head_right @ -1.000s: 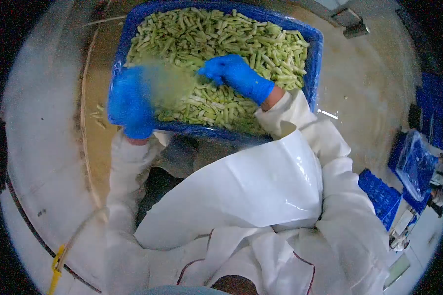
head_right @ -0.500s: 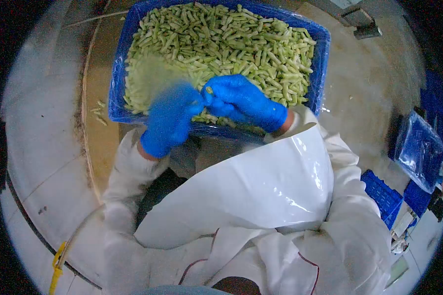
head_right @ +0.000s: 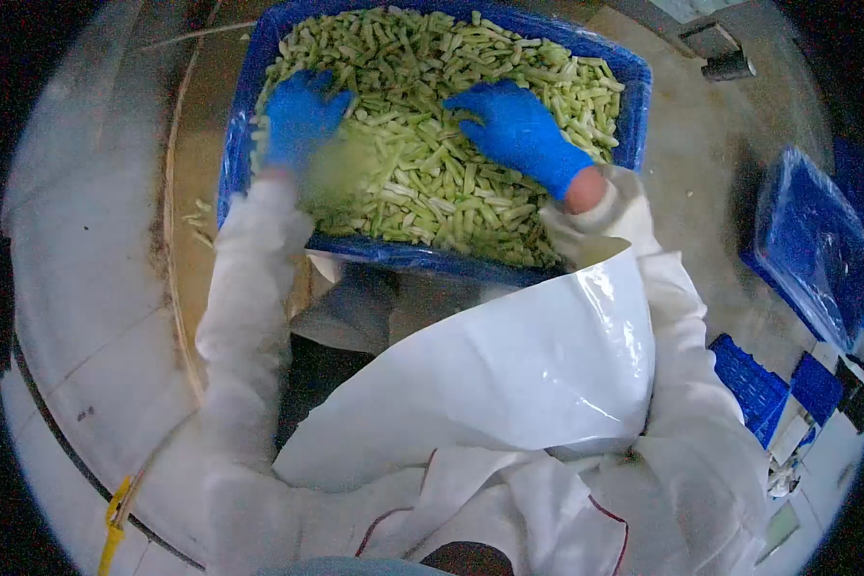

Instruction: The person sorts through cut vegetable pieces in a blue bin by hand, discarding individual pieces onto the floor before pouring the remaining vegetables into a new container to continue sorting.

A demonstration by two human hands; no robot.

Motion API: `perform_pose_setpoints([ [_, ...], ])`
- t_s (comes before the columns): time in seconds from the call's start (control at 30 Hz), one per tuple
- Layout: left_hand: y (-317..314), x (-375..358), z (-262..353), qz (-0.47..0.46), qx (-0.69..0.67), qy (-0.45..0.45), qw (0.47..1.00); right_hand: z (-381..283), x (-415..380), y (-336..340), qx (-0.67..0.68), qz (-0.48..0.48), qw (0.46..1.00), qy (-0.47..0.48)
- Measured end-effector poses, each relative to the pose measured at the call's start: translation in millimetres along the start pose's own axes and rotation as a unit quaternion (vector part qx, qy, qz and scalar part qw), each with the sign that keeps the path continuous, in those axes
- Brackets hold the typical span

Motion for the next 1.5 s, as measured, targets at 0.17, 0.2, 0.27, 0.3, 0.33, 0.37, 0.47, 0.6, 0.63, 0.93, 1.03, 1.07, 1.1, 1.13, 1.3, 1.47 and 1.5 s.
perform_pose_setpoints([
  [0.17,-13.9,-2.7,70.9,-0.126,-0.074,0.012,0.989,-25.3,-33.3,-21.1,-0.127,0.014,0.986,0.103],
  [0.2,-16.5,-20.3,81.2,-0.137,-0.104,-0.041,0.984,-27.0,-43.5,-18.8,-0.099,-0.022,0.987,0.124],
  [0.27,-7.6,-53.6,97.2,-0.163,-0.153,-0.126,0.967,-18.6,-66.1,-6.7,-0.059,-0.036,0.990,0.127],
  [0.3,4.6,-70.2,105.5,-0.182,-0.174,-0.159,0.955,-13.6,-76.7,-1.1,-0.037,-0.051,0.991,0.120],
  [0.33,11.1,-79.0,109.8,-0.201,-0.194,-0.192,0.941,-10.4,-86.6,4.6,-0.015,-0.066,0.991,0.113],
  [0.37,12.4,-82.5,107.4,-0.202,-0.171,-0.206,0.942,-11.1,-96.6,10.5,-0.023,-0.079,0.992,0.095],
  [0.47,10.2,-82.6,89.1,-0.189,-0.085,-0.224,0.952,-0.2,-106.9,-13.4,-0.118,-0.043,0.982,0.142],
  [0.6,-6.8,-10.8,42.9,-0.168,0.080,-0.166,0.968,31.0,-65.3,-23.8,-0.136,0.033,0.978,0.154],
  [0.63,-11.7,-0.8,16.8,-0.177,0.005,-0.164,0.970,34.0,-63.7,-14.4,-0.081,0.049,0.985,0.147],
  [0.93,95.9,-32.8,-102.6,-0.002,-0.183,0.242,0.953,95.4,-184.3,27.4,-0.011,0.257,0.923,-0.286],
  [1.03,53.6,-46.0,-96.8,-0.054,-0.116,0.397,0.909,129.7,-198.5,-52.9,0.200,0.069,0.873,-0.440],
  [1.07,24.9,-51.8,-115.7,0.028,-0.057,0.404,0.912,126.6,-199.9,-66.1,0.253,0.081,0.870,-0.415],
  [1.1,13.8,-59.8,-115.8,0.088,-0.027,0.386,0.918,115.6,-198.0,-55.9,0.290,0.067,0.841,-0.453],
  [1.13,12.5,-69.8,-111.7,0.149,0.001,0.368,0.918,110.7,-200.5,-51.4,0.297,0.070,0.845,-0.439],
  [1.3,35.8,-63.8,-86.9,0.108,-0.167,0.388,0.900,107.9,-216.7,-69.3,0.327,0.110,0.862,-0.371],
  [1.47,21.8,-67.7,-128.8,0.086,-0.073,0.390,0.914,99.7,-215.7,-52.2,0.358,0.049,0.845,-0.394],
  [1.5,26.2,-65.0,-120.9,0.089,-0.079,0.405,0.907,101.6,-216.5,-54.8,0.365,0.043,0.844,-0.390],
])
Point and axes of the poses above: each hand's wrist, its own x-axis towards the middle knuckle, its own y-axis out of the back of the hand, z = x × y, the point moved 1 cm from there along x, towards the middle knuckle, and after that the axes turned 11 degrees about -x, right-handed, at the moved point
